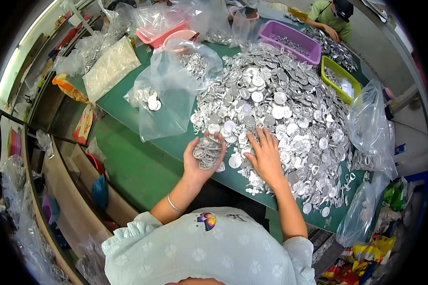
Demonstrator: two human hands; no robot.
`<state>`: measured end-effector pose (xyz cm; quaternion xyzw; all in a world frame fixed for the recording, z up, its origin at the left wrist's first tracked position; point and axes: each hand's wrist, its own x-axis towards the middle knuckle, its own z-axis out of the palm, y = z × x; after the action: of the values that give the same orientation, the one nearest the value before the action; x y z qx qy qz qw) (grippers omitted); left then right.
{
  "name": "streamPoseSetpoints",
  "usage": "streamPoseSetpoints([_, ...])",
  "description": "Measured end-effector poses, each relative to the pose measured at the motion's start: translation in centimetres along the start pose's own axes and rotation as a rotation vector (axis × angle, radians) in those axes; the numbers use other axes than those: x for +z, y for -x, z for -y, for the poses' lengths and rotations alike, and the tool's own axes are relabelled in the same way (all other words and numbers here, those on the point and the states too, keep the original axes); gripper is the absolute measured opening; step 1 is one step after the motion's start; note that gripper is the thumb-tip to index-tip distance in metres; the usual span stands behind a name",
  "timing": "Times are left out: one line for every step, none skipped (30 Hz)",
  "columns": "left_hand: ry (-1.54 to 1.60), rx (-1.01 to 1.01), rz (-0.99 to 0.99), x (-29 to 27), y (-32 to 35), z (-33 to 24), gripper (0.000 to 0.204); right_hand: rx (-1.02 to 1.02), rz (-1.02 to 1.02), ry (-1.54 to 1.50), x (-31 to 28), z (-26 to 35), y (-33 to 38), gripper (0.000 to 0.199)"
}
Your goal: The person sorts and organizes small silver-colored metallic parts from a large pile on a table, picking them up by hand and grouping them before placing them into plastic bags.
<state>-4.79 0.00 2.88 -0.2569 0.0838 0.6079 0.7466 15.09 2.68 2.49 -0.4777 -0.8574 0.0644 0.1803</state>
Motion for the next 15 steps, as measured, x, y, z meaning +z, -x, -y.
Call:
streamPoseSetpoints([-0.025,0.001,0.037,0.4,-0.2,0.0,0.026,0.005,-0.026,-0.003,0.1,0.0,0.0,0.055])
streamPoseSetpoints([-0.055,0.006,0.081,0.9,-0.4,-0.1,0.027,0.002,-0.018,0.012,0.1,0.1,0.0,0.054])
streamPoseSetpoints([-0.075,-0.010,0.135,1.0,-0.8,-0.3,0.028,0.000,-0.010,0.026,0.1,0.2,0.0,0.053])
streamPoseSetpoints([-0.092,-0.008,0.128,1.1,-0.8,-0.2,0.028,-0.001,-0.003,0.041,0.1,0.2,0.0,0.052])
streamPoseSetpoints([-0.111,-0.006,0.133,1.4,-1.1,-0.1,0.027,-0.008,-0.019,0.048,0.2,0.1,-0.1,0.051])
streamPoseSetpoints([-0.129,-0.005,0.137,1.7,-1.3,0.1,0.027,-0.008,-0.022,0.052,0.4,0.0,0.0,0.052])
streamPoseSetpoints([-0.125,-0.006,0.083,2.0,-1.4,0.3,0.026,-0.008,-0.026,0.056,0.6,0.1,0.1,0.052])
streamPoseSetpoints([-0.122,-0.028,0.057,2.2,-2.0,0.5,0.025,-0.008,-0.031,0.063,0.7,0.1,0.1,0.053])
streamPoseSetpoints([-0.120,-0.049,0.032,2.2,-2.8,0.5,0.024,-0.008,-0.036,0.063,0.7,0.0,0.1,0.054])
streamPoseSetpoints([-0.117,-0.071,0.006,2.6,-3.5,0.7,0.023,-0.007,-0.038,0.064,0.8,-0.1,0.2,0.053])
streamPoseSetpoints([-0.138,-0.019,-0.017,3.4,-4.5,1.1,0.023,-0.007,-0.041,0.064,0.8,-0.2,0.1,0.053])
streamPoseSetpoints([-0.117,-0.007,-0.030,4.5,-5.8,1.1,0.020,-0.005,-0.044,0.064,0.7,-0.2,0.1,0.053])
streamPoseSetpoints([-0.099,0.025,0.001,5.7,-7.2,0.8,0.020,-0.001,-0.041,0.064,0.8,-0.3,0.2,0.052])
streamPoseSetpoints([-0.084,0.056,0.031,7.0,-9.1,0.4,0.020,0.000,-0.043,0.064,0.8,-0.5,0.2,0.052])
streamPoseSetpoints([-0.109,0.119,0.068,8.1,-11.3,-0.6,0.019,-0.006,-0.042,0.060,0.9,-0.5,0.2,0.051])
